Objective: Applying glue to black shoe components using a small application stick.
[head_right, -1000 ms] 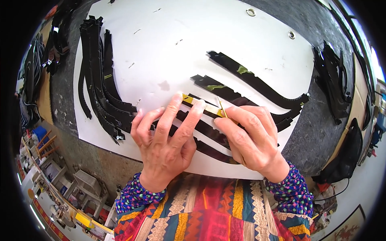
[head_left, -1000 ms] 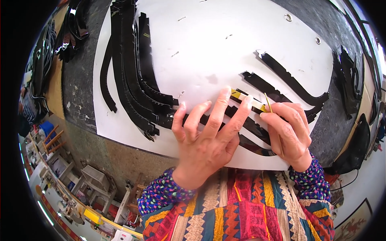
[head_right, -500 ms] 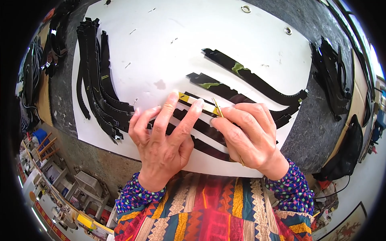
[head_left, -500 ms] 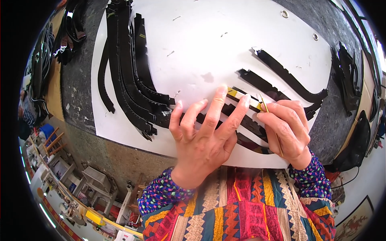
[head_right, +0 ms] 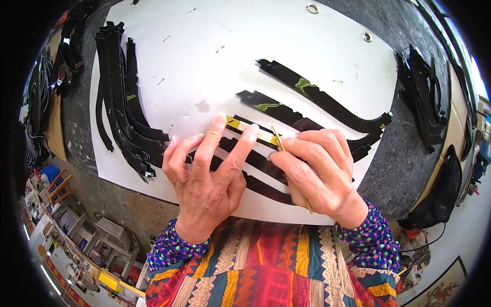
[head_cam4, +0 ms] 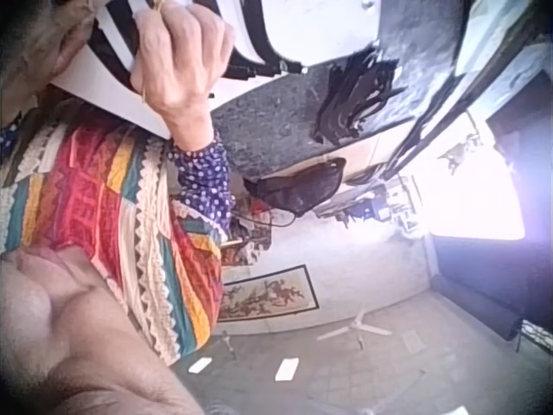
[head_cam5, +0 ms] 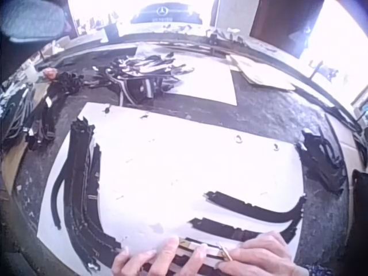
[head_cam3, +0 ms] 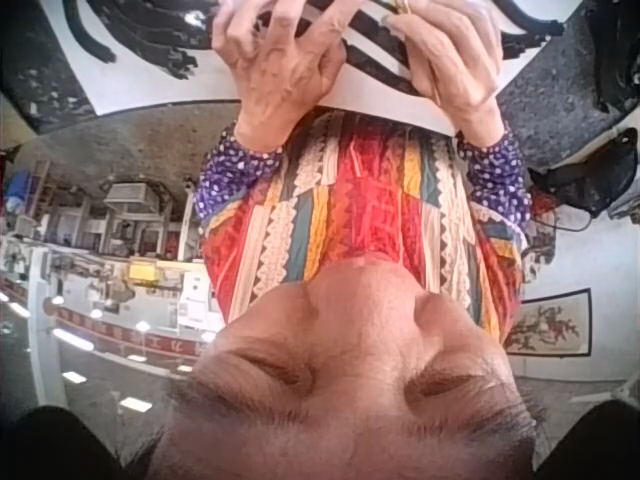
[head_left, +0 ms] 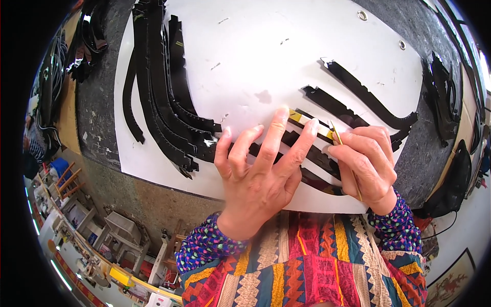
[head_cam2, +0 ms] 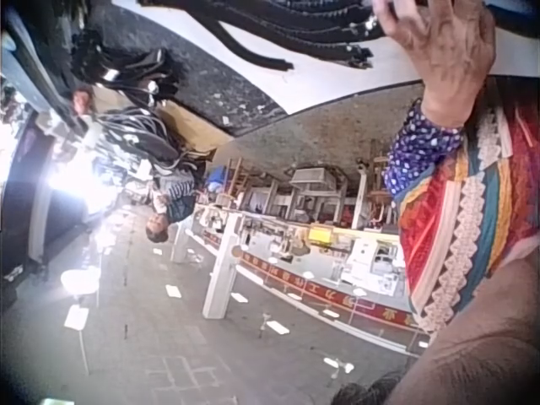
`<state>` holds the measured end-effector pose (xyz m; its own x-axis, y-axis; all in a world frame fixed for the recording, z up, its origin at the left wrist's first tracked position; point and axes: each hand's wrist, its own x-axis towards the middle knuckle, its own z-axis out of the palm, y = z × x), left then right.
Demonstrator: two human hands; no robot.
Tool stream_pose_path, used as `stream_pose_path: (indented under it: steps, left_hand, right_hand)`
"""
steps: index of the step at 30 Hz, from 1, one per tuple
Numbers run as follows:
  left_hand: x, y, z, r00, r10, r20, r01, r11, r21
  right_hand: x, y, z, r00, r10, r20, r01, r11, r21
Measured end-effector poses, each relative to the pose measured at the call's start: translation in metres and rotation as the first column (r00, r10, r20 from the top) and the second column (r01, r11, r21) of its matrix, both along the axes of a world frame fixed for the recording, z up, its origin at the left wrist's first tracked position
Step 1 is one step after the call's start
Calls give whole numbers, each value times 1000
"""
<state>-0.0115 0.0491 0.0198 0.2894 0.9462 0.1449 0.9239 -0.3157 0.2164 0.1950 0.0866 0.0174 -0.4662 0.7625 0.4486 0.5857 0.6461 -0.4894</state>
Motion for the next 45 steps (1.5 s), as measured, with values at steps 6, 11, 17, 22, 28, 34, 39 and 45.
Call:
stream_pose_path:
  steps: [6,11,17,22,28,34,39,45]
  left_hand:
    - [0,0,0,1000,2,-1,-2,1000,4]
    - [0,0,0,1000,4,0,-4,1000,5]
    - [0,0,0,1000,-1,18,2,1000,-8]
    - [-1,0,0,1000,5,3,-5,1000,-18]
    - [1,1,-5,999,18,28,-19,1000,13]
    - [3,-3,-18,999,34,21,-37,993,113]
    - [4,-1,-14,999,16,39,-21,993,119]
    - [3,-2,-13,998,22,52,-27,996,85]
  right_hand:
    - [0,0,-1,1000,2,-26,-3,1000,-12]
    - [0,0,-2,999,10,-35,-11,1000,-8]
    - [0,1,0,1000,18,-4,-18,1000,-6]
    - [-2,1,1,1000,14,15,-14,1000,-1]
    - [-1,2,3,999,21,46,-21,1000,-10]
    - [-4,3,8,994,38,99,-37,999,-13]
    - [-3,-1,6,995,23,92,-22,1000,-15]
    - [-4,0,8,996,17,87,-14,999,-39]
